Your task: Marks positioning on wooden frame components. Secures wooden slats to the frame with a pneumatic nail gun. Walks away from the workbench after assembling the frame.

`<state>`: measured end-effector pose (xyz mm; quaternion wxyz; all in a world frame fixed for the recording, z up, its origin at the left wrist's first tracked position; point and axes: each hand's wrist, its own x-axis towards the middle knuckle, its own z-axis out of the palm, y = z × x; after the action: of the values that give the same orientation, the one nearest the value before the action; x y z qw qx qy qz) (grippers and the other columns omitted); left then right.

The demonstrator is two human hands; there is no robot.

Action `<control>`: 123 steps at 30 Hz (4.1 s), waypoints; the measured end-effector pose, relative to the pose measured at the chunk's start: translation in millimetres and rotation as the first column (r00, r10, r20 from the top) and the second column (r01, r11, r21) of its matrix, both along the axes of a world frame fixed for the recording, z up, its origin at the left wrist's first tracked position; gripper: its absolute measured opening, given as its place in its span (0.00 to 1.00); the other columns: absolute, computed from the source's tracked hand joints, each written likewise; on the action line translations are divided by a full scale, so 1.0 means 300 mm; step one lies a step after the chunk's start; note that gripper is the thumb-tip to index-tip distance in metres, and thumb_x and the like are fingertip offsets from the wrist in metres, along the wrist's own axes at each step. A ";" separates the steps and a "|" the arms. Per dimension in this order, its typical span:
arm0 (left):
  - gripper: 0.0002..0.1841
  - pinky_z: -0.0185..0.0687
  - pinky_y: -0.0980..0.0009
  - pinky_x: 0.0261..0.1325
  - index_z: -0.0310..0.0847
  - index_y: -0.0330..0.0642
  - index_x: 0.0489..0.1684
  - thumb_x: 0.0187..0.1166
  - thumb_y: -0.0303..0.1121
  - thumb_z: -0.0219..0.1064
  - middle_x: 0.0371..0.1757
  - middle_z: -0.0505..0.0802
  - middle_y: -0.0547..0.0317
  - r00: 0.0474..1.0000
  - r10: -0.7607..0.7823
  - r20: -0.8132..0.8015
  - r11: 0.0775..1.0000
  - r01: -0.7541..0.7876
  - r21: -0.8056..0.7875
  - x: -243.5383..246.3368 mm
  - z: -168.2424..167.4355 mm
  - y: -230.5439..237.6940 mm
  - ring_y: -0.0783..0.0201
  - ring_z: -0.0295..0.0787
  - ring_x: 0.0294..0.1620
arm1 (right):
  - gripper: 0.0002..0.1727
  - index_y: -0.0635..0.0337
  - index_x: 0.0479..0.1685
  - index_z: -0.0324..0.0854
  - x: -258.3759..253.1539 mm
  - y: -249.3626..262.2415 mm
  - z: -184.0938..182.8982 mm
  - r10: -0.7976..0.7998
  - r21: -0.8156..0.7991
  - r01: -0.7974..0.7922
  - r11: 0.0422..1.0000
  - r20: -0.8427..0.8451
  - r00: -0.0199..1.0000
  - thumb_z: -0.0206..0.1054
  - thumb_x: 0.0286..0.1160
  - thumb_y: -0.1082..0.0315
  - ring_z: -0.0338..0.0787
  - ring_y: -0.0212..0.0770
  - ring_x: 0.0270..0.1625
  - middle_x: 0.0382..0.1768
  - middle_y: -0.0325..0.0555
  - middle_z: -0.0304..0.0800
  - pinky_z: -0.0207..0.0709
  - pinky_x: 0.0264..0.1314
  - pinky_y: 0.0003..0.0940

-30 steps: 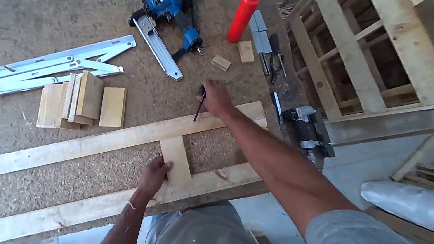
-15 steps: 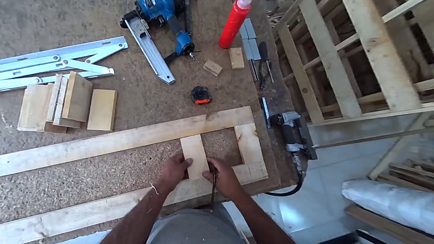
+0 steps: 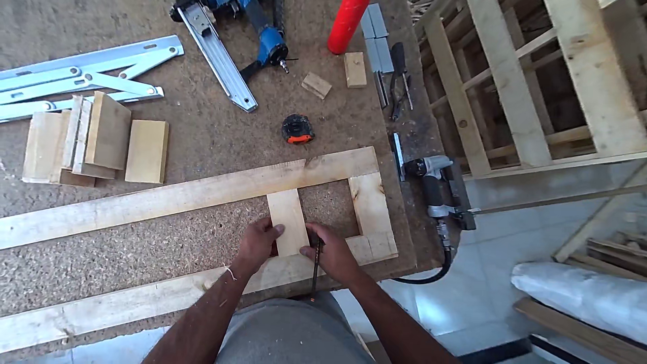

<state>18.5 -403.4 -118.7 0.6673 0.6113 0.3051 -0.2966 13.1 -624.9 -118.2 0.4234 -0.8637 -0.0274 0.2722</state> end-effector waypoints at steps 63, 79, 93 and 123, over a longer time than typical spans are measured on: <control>0.23 0.88 0.55 0.60 0.92 0.44 0.35 0.82 0.55 0.63 0.41 0.96 0.55 0.646 -0.666 0.373 0.562 0.105 0.821 -0.205 -0.033 0.010 0.54 0.94 0.51 | 0.27 0.55 0.32 0.78 0.163 0.210 0.372 -0.367 0.671 -0.147 0.727 0.560 0.743 0.50 0.93 0.44 0.76 0.28 0.17 0.17 0.35 0.76 0.74 0.18 0.25; 0.19 0.91 0.55 0.52 0.91 0.47 0.28 0.77 0.52 0.67 0.40 0.96 0.59 0.664 -0.643 0.381 0.543 0.045 0.838 -0.173 -0.037 0.005 0.57 0.95 0.47 | 0.20 0.65 0.30 0.87 0.263 0.356 -0.024 -0.175 0.397 -0.005 0.918 0.416 0.892 0.62 0.86 0.58 0.85 0.33 0.25 0.21 0.43 0.85 0.82 0.32 0.32; 0.13 0.90 0.64 0.54 0.93 0.45 0.34 0.77 0.44 0.69 0.40 0.95 0.61 0.730 -0.452 0.514 0.784 0.050 0.619 -0.199 -0.042 0.045 0.67 0.93 0.46 | 0.38 0.57 0.70 0.80 0.811 0.315 0.103 0.065 -0.446 0.069 0.892 0.278 0.958 0.79 0.61 0.45 0.89 0.62 0.59 0.60 0.62 0.85 0.85 0.54 0.63; 0.16 0.78 0.34 0.69 0.91 0.45 0.58 0.86 0.46 0.66 0.55 0.95 0.45 0.690 -0.702 0.174 0.543 0.361 0.758 0.542 0.053 0.067 0.43 0.90 0.62 | 0.40 0.67 0.79 0.72 -0.878 -0.052 0.139 -0.666 -0.084 0.699 0.711 -0.398 0.630 0.80 0.64 0.64 0.89 0.52 0.62 0.62 0.62 0.88 0.81 0.69 0.51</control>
<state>181.1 -383.2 -102.9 0.3230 0.9236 0.0148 -0.2060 -250.3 -640.3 -76.5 0.5244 -0.7172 0.3778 0.2606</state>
